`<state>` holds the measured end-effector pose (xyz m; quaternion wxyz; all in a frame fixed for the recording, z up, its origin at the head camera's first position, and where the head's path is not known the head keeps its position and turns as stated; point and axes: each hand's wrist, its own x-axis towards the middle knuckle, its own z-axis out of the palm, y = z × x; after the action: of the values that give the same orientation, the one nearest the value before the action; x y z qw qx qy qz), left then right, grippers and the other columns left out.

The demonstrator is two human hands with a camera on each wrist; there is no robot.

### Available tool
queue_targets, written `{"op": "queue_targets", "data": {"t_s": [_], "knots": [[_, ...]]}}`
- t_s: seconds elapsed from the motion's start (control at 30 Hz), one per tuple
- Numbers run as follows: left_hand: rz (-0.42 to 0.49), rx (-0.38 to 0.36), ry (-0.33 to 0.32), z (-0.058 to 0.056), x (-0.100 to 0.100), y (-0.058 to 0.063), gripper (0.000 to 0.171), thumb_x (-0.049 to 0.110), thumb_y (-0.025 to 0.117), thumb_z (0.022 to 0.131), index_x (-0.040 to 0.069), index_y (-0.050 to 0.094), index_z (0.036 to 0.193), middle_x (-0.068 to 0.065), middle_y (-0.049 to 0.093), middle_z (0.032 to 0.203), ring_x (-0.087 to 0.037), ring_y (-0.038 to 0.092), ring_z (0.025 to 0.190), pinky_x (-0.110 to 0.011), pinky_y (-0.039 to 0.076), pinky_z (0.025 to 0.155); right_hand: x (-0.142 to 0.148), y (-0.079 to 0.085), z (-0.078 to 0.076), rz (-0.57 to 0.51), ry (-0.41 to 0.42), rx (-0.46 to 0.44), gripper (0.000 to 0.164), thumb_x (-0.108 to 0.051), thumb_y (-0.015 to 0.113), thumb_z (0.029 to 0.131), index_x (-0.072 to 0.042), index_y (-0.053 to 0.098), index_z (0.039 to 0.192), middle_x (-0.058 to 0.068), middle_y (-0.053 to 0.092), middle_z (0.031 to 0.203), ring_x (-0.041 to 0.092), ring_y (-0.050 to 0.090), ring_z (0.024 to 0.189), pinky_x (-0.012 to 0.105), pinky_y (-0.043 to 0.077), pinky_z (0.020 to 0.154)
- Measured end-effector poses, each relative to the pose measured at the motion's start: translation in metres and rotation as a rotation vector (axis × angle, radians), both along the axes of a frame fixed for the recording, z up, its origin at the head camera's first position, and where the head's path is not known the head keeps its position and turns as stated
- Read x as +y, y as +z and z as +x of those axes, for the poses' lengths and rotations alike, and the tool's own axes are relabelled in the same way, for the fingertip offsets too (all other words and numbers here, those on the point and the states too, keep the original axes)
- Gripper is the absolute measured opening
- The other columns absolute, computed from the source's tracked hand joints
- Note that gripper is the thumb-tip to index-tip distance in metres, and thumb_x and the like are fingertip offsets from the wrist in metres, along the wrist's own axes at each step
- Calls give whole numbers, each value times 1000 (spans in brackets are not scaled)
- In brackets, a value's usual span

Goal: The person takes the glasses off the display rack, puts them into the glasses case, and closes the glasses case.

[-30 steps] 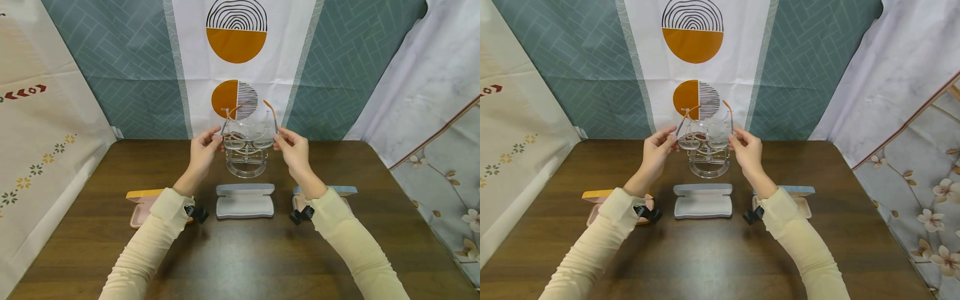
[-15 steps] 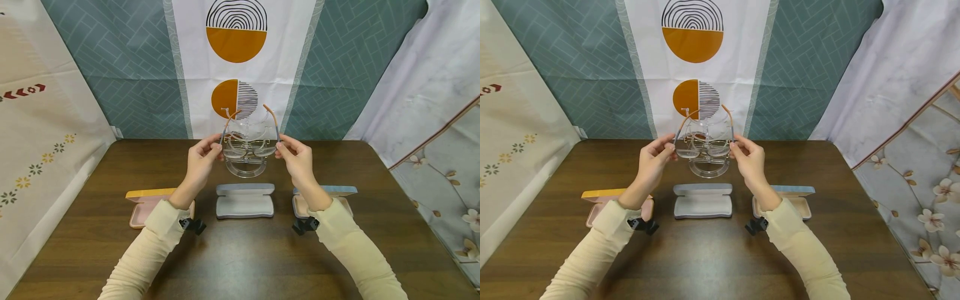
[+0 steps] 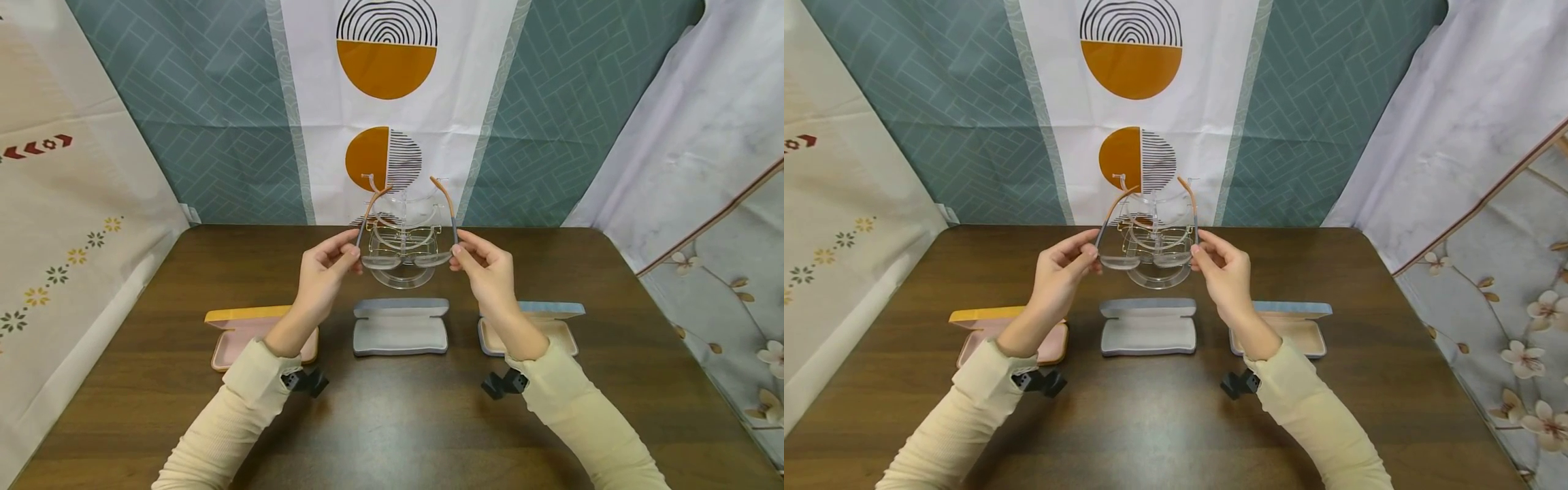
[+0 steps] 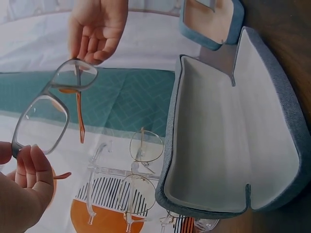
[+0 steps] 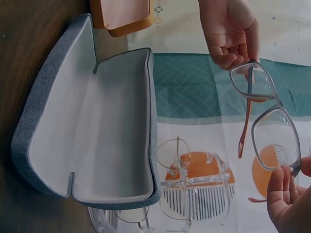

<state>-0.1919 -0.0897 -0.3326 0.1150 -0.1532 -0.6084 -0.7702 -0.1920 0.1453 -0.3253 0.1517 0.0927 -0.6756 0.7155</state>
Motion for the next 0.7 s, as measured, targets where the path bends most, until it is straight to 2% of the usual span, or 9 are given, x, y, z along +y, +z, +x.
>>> {"op": "queue_targets", "data": {"t_s": [0.2, 0.47, 0.7], "knots": [[-10, 1, 4, 8, -2, 0, 32, -11, 52, 86, -16, 51, 117, -1, 58, 72, -10, 55, 59, -23, 50, 62, -1, 0, 8, -12, 8, 0, 30, 8, 56, 85, 11, 57, 115, -4, 62, 76, 12, 60, 63, 22, 51, 64], [-43, 7, 5, 19, -3, -4, 32, -11, 52, 86, -14, 52, 117, 1, 58, 72, -11, 55, 59, -23, 50, 63, 1, -4, 19, 32, 19, -24, 32, 6, 56, 86, 10, 55, 118, -3, 62, 79, 11, 60, 65, 23, 51, 66], [-81, -15, -9, 29, -7, -9, 32, -8, 53, 87, -13, 52, 118, 2, 58, 72, -11, 56, 60, -23, 50, 66, 2, -9, 29, 17, 47, -33, 34, 6, 56, 86, 9, 54, 119, -2, 61, 81, 10, 59, 68, 23, 51, 67]]}}
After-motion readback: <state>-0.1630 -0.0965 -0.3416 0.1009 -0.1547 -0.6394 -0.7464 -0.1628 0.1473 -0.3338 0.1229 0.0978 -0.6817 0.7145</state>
